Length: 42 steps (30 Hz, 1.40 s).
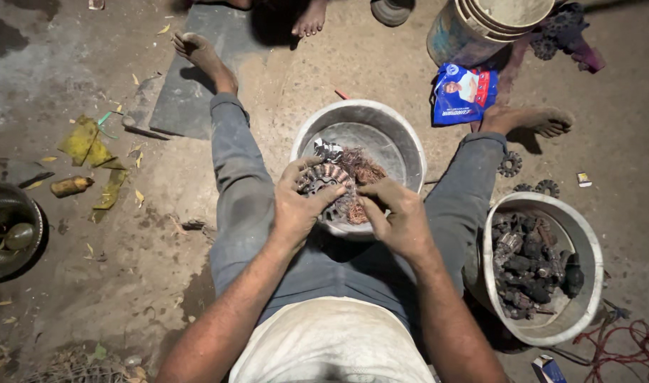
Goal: The person sits on the ground dismantling electric motor armatures, using a screwdriver and scissors to pry out and cut copper windings. They pull copper wire from the motor cores by hand, drop the copper into one basin, and place stripped metal cores into a second basin.
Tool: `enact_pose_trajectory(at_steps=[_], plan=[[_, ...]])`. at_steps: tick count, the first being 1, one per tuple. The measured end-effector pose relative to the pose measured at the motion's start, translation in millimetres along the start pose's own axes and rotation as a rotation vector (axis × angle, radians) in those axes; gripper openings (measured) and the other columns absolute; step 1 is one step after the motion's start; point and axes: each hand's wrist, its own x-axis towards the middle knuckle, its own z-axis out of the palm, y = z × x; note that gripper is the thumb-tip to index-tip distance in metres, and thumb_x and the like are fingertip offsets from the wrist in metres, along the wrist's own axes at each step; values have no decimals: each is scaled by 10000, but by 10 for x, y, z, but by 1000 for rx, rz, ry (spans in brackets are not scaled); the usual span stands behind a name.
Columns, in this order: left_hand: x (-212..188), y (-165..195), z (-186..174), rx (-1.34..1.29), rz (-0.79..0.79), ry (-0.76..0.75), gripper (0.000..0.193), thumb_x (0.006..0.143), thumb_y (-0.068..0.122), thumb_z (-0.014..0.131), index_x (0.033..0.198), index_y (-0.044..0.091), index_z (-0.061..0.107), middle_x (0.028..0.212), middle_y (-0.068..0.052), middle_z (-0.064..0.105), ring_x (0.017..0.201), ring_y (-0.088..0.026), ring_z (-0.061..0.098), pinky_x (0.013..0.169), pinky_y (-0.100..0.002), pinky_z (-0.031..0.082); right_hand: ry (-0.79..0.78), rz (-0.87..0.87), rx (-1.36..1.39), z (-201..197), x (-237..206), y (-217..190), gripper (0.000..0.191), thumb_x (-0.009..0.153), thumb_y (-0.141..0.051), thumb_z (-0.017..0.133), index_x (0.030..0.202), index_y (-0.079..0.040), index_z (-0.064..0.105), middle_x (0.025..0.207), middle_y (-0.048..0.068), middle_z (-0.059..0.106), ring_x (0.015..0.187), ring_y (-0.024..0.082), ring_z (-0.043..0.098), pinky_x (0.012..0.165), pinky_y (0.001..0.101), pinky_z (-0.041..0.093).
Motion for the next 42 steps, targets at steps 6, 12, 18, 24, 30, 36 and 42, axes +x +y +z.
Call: enact_pose_trajectory(at_steps=[6,12,18,24,30,36,42], plan=[[8,-14,103,92,146,44,419,749,65,906,1052,30,619,932,-39,741,833,-77,687,739,-245,588,78,62,-47,30,2,95,122,875,-48,741,994,-26,723,896,140,719,792,252,722,703,335,558],[32,-28,71,71,133,72,443,746,83,923,1063,32,618,938,-33,722,838,-77,672,743,-257,586,107,145,154,19,25,68,69,908,-37,739,969,-7,732,821,111,703,720,200,666,665,303,513],[-39,-25,-79,194,159,3,457,787,49,928,1127,35,623,978,-17,714,872,-80,668,778,-250,574,182,139,185,16,-166,283,74,979,-76,721,1012,-11,729,907,36,715,803,115,666,707,270,529],[-19,95,-91,-337,-86,-85,430,802,19,868,1168,30,643,1056,-49,722,934,-112,691,852,-267,606,83,501,683,210,-95,642,133,979,-132,760,1000,-6,724,787,-4,624,654,56,520,570,244,400],[3,37,-114,-131,17,-8,412,849,13,867,1183,21,626,1048,-41,704,938,-101,678,857,-254,591,147,182,113,114,-122,276,265,920,-70,706,1167,21,683,1032,144,692,889,227,647,758,350,509],[7,-27,-47,-144,56,-36,364,852,38,867,1128,36,630,1030,-39,731,938,-102,704,862,-263,609,1,84,106,52,102,19,219,934,-34,722,1151,-17,705,1015,152,705,881,243,690,771,350,544],[18,-11,-36,318,258,156,425,800,87,940,1078,22,625,911,-22,720,803,-70,661,722,-247,566,105,42,26,146,-42,-35,85,956,-20,708,1040,-6,716,920,123,694,832,227,689,760,330,538]])
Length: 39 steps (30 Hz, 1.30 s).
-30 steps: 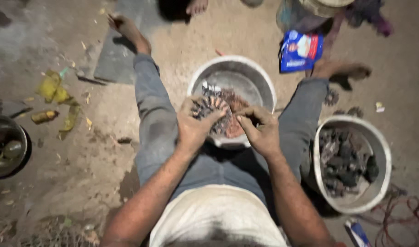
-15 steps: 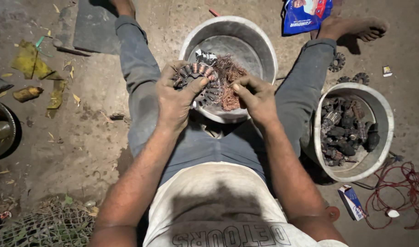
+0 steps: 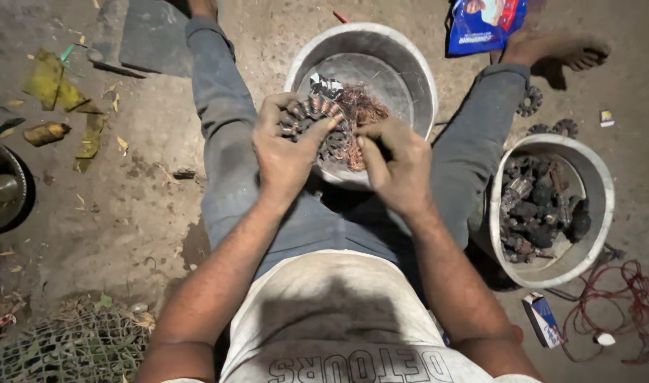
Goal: The person sits on the ground dismantling electric motor armatures, using a screwdriver and scissors to pry out and cut copper windings. They pull copper wire from the motor cores by hand, drop the copper into one basin, and place stripped metal cores into a second basin.
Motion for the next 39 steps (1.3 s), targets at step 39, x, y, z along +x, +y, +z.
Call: enact_pose_trajectory(at_steps=[39], plan=[[29,-133,-93,-608,-293,-105,242,920,2,793,1113,7,648,937,-41,701,770,-83,644,669,-224,540,-89,461,397,117,30,617,136,980,-123,715,1009,2,760,845,56,688,746,103,569,657,292,448]])
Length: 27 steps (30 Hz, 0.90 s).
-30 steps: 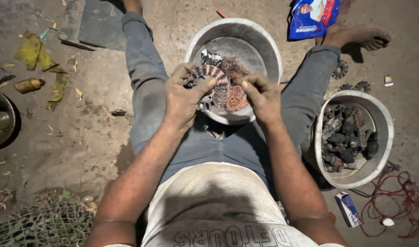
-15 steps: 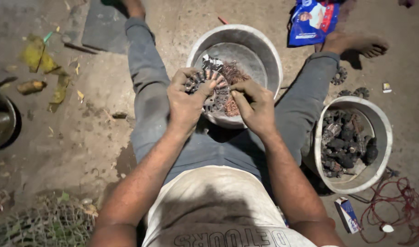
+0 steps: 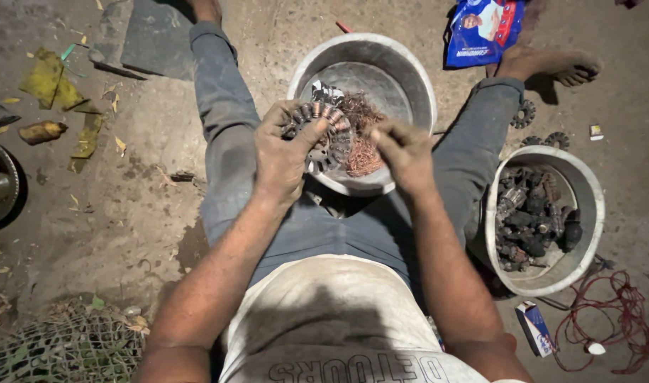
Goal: The person sits on the ground dismantling electric motor armatures, using a screwdriver and scissors to pry out and cut copper windings. They pull copper wire from the motor cores by hand, drop the copper into one basin, and place stripped metal cores into a second basin.
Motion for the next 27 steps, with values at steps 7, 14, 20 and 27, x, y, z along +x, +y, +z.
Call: enact_pose_trajectory(at_steps=[7,14,20,27], plan=[[-9,-50,-3,468,251,111,299,891,15,811,1132,-1,633,924,-36,706,771,-76,671,670,-233,559,86,-319,-428,-19,-337,-277,102,968,-85,699,1016,-8,745,884,98,740,783,139,711,703,297,537],[24,-68,22,391,193,51,250,899,16,820,1093,-2,665,947,-43,726,812,-73,664,696,-232,557,66,-189,-206,-194,0,-91,96,984,-82,707,1038,-25,762,880,63,723,779,133,672,693,298,519],[47,-88,10,241,46,166,236,866,28,812,1052,0,669,895,-46,723,752,-76,652,649,-235,541,13,45,64,-81,180,48,113,972,-96,720,1051,-47,784,827,22,688,675,111,591,599,272,481],[37,-67,-13,537,253,151,254,869,25,836,1044,-4,655,862,-52,714,749,-80,642,662,-245,527,64,-593,-587,138,-48,-497,400,828,46,670,1226,10,684,1206,214,685,1067,371,689,899,401,575]])
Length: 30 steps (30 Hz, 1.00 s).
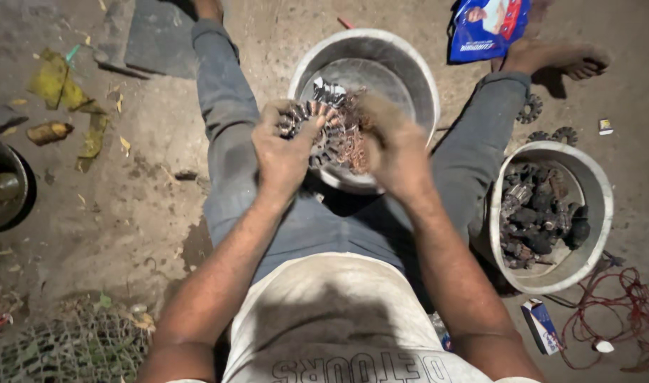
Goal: The person sits on the ground dismantling electric motor armatures, using a screwdriver and scissors to pry out and cut copper windings. They pull copper wire from the motor cores by hand, drop the copper into one basin, and place stripped metal cores into a second basin.
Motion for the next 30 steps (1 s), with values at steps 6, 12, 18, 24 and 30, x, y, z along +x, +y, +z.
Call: enact_pose_trajectory(at_steps=[6,12,18,24,30], plan=[[-29,96,17,-50,-19,2,265,885,31,808,1082,-5,634,888,-48,709,756,-83,665,661,-265,544,-80,96,43,60,31,-100,185,914,6,727,1093,-41,718,1045,145,699,942,331,708,819,404,565],[-20,65,-5,-16,-36,-59,280,873,38,824,1084,-7,647,875,-49,711,724,-96,690,636,-254,563,42,159,98,105,-171,116,89,928,-48,759,997,-28,707,906,98,698,774,198,689,694,343,548],[18,-93,12,-686,-363,-116,259,910,-2,790,1127,6,647,934,-55,719,749,-103,670,675,-240,566,-16,553,623,274,-230,496,107,964,-90,771,970,7,726,838,10,679,748,82,578,659,273,460],[13,-80,-43,6,60,1,302,901,41,821,1134,21,632,933,-53,732,773,-101,693,670,-250,576,58,308,234,16,-392,293,72,960,-61,751,959,8,730,860,42,721,761,80,644,687,263,509],[4,48,-83,143,97,-129,336,880,60,853,1138,43,639,918,-86,742,793,-147,746,710,-311,599,89,367,291,-157,-178,182,52,956,-46,747,953,2,729,823,50,724,727,88,633,645,258,504]])
